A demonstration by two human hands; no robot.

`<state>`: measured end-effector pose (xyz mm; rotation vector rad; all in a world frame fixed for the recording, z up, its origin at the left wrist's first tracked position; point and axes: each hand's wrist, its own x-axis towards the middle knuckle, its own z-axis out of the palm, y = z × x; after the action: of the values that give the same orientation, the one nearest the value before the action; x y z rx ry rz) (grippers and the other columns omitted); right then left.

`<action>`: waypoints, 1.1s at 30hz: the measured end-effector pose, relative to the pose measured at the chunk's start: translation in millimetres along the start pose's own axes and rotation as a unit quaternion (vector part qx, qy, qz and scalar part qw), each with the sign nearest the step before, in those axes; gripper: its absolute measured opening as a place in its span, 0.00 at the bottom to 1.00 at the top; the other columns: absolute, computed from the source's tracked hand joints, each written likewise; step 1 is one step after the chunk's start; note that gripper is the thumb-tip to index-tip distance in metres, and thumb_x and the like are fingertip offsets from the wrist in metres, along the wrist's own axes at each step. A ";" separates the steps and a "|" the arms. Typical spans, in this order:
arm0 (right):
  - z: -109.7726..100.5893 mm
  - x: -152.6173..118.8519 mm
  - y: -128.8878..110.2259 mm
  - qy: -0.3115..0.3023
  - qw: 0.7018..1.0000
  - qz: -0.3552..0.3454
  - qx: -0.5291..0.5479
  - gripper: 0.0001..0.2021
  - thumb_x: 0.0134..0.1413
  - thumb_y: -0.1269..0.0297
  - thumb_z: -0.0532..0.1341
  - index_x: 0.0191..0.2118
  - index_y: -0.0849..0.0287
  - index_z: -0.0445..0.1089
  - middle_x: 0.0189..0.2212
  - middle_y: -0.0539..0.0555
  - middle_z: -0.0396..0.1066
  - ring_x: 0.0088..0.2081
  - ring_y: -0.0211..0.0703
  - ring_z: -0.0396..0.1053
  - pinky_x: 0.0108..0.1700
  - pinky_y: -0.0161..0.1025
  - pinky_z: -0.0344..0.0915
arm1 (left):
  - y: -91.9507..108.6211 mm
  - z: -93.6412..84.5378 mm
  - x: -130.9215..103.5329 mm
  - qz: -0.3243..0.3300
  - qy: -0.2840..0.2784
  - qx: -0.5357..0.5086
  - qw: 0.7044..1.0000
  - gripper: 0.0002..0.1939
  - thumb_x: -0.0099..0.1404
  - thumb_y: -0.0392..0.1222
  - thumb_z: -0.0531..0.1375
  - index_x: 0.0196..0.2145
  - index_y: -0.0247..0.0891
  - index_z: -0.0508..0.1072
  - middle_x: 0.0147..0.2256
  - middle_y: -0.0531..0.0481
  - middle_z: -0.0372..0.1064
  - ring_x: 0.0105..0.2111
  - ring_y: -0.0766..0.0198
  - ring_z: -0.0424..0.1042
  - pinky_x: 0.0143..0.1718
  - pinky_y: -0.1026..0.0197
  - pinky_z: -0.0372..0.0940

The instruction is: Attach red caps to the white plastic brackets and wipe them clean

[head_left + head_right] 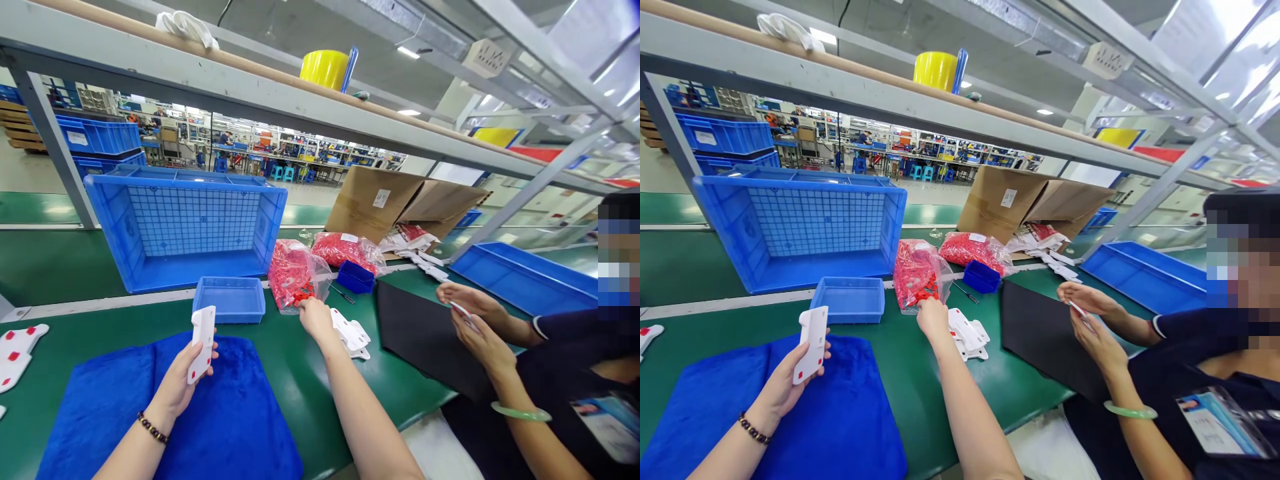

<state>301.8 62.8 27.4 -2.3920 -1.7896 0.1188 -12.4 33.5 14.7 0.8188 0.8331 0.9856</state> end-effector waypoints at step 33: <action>44.8 50.3 20.0 -0.057 0.997 0.043 -0.002 0.16 0.51 0.61 0.55 0.46 0.58 0.64 0.44 0.59 0.61 0.40 0.45 0.67 0.39 0.39 0.58 | -1.7 -5.1 4.1 -0.053 -0.077 -0.037 0.995 0.19 0.62 0.48 0.52 0.46 0.34 0.67 0.37 0.43 0.67 0.32 0.61 0.68 0.24 0.63 0.62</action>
<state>328.1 108.7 -18.8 -2.5123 -1.7336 0.2665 -14.9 37.8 10.1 0.7689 0.6964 0.8440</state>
